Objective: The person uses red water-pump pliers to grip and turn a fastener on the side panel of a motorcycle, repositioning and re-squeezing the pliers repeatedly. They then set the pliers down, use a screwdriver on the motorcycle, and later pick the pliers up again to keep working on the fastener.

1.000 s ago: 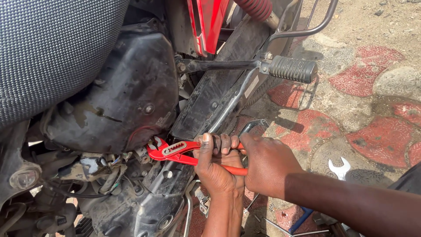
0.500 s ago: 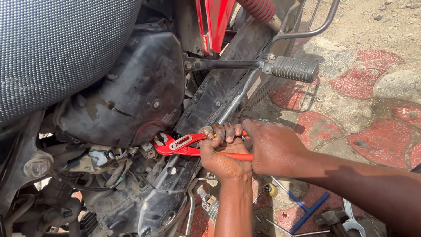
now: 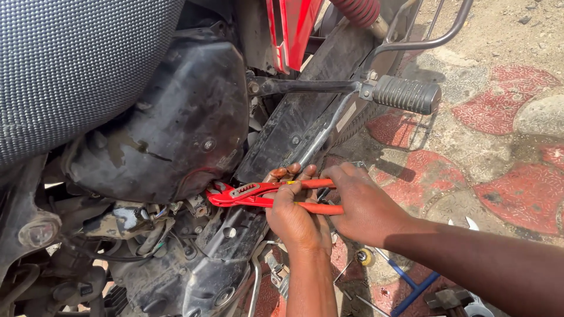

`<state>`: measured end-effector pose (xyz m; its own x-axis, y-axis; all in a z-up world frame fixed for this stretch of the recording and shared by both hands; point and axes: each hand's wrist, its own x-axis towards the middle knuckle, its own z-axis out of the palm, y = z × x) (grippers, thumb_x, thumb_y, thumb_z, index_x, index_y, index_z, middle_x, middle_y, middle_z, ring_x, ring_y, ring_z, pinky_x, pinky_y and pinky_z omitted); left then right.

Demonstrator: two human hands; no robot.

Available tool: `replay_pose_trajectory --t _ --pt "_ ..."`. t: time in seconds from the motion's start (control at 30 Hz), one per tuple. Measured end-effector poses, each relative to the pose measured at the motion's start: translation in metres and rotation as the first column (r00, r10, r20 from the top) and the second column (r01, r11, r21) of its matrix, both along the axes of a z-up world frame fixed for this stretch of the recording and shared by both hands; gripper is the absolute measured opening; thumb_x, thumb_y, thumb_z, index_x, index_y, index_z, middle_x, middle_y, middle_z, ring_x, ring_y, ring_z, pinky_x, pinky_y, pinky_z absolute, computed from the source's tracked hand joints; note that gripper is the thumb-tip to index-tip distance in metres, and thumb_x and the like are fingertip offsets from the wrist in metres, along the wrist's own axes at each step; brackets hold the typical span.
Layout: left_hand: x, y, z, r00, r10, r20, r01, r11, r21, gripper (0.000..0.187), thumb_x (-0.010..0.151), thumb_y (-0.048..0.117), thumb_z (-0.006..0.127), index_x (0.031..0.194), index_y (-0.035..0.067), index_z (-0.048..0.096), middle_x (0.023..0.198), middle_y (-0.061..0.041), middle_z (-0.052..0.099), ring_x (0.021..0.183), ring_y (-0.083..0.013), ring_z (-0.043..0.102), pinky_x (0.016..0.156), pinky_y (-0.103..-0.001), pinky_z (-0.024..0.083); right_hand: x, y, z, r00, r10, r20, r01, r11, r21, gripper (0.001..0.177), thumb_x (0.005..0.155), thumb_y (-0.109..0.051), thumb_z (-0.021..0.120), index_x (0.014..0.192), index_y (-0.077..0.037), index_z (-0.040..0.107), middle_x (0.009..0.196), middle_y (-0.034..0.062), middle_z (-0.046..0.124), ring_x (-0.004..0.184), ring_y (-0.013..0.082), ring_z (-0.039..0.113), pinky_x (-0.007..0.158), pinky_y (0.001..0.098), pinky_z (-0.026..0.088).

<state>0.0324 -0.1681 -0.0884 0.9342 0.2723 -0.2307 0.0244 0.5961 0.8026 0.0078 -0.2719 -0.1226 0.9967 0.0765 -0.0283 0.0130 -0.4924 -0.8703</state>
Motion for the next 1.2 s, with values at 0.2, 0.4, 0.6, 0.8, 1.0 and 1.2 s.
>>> replay_pose_trajectory --t 0.2,0.4,0.6,0.8,1.0,1.2 --pt "0.003 0.019 -0.018 0.981 -0.164 0.102 0.153 0.982 0.107 0.060 0.068 -0.010 0.039 0.127 0.001 0.048 0.115 -0.022 0.065 0.113 -0.0395 0.068 0.094 -0.048 0.055 -0.010 0.023 -0.028 0.988 -0.065 0.138 0.059 0.997 0.042 0.067 0.077 -0.005 0.069 0.138 0.001 0.043 0.125 0.0229 0.050 0.121 0.0435 0.050 0.098 0.0518 0.045" --pt "-0.004 0.019 -0.022 0.971 -0.121 0.207 0.125 0.992 -0.006 0.055 0.073 -0.009 0.043 0.128 -0.003 0.046 0.118 -0.023 0.059 0.115 -0.0391 0.063 0.096 -0.055 0.053 -0.016 0.025 -0.022 0.988 -0.092 0.122 0.094 0.996 -0.009 0.059 0.080 -0.005 0.068 0.134 0.000 0.046 0.126 0.0236 0.050 0.123 0.0452 0.049 0.102 0.0516 0.045" --pt "-0.012 0.016 -0.007 0.993 -0.069 0.098 0.065 0.997 0.045 0.065 0.070 -0.007 0.042 0.133 0.003 0.047 0.120 -0.018 0.062 0.120 -0.0348 0.063 0.099 -0.053 0.050 -0.024 0.029 -0.016 0.990 -0.061 0.129 0.057 0.998 0.030 0.077 0.080 -0.008 0.069 0.151 -0.003 0.039 0.127 0.0242 0.051 0.121 0.0435 0.052 0.100 0.0496 0.047" --pt "-0.017 0.017 0.004 1.000 -0.018 -0.026 0.022 0.986 0.166 0.063 0.073 -0.007 0.042 0.134 0.005 0.048 0.121 -0.018 0.063 0.119 -0.0322 0.064 0.099 -0.051 0.050 -0.029 0.035 -0.010 1.000 -0.009 -0.006 0.009 0.998 0.067 0.078 0.082 -0.013 0.069 0.153 -0.007 0.038 0.129 0.0206 0.053 0.119 0.0411 0.056 0.096 0.0482 0.050" --pt "-0.013 0.024 -0.008 0.999 -0.026 -0.030 0.032 0.977 0.211 0.059 0.073 -0.011 0.041 0.130 0.002 0.051 0.113 -0.017 0.064 0.105 -0.0285 0.066 0.087 -0.045 0.055 -0.026 0.038 -0.026 1.000 0.001 0.014 -0.003 0.994 0.107 0.069 0.081 -0.013 0.069 0.145 -0.004 0.043 0.128 0.0197 0.056 0.121 0.0398 0.058 0.097 0.0485 0.051" --pt "-0.008 0.026 -0.013 0.999 -0.033 0.039 0.030 0.996 0.079 0.049 0.075 -0.013 0.046 0.121 -0.003 0.053 0.093 -0.013 0.057 0.082 -0.0235 0.059 0.081 -0.045 0.053 -0.026 0.037 -0.020 0.998 -0.059 0.032 0.057 0.996 0.074 0.076 0.078 -0.013 0.072 0.149 -0.005 0.042 0.132 0.0197 0.053 0.123 0.0412 0.053 0.094 0.0508 0.049"
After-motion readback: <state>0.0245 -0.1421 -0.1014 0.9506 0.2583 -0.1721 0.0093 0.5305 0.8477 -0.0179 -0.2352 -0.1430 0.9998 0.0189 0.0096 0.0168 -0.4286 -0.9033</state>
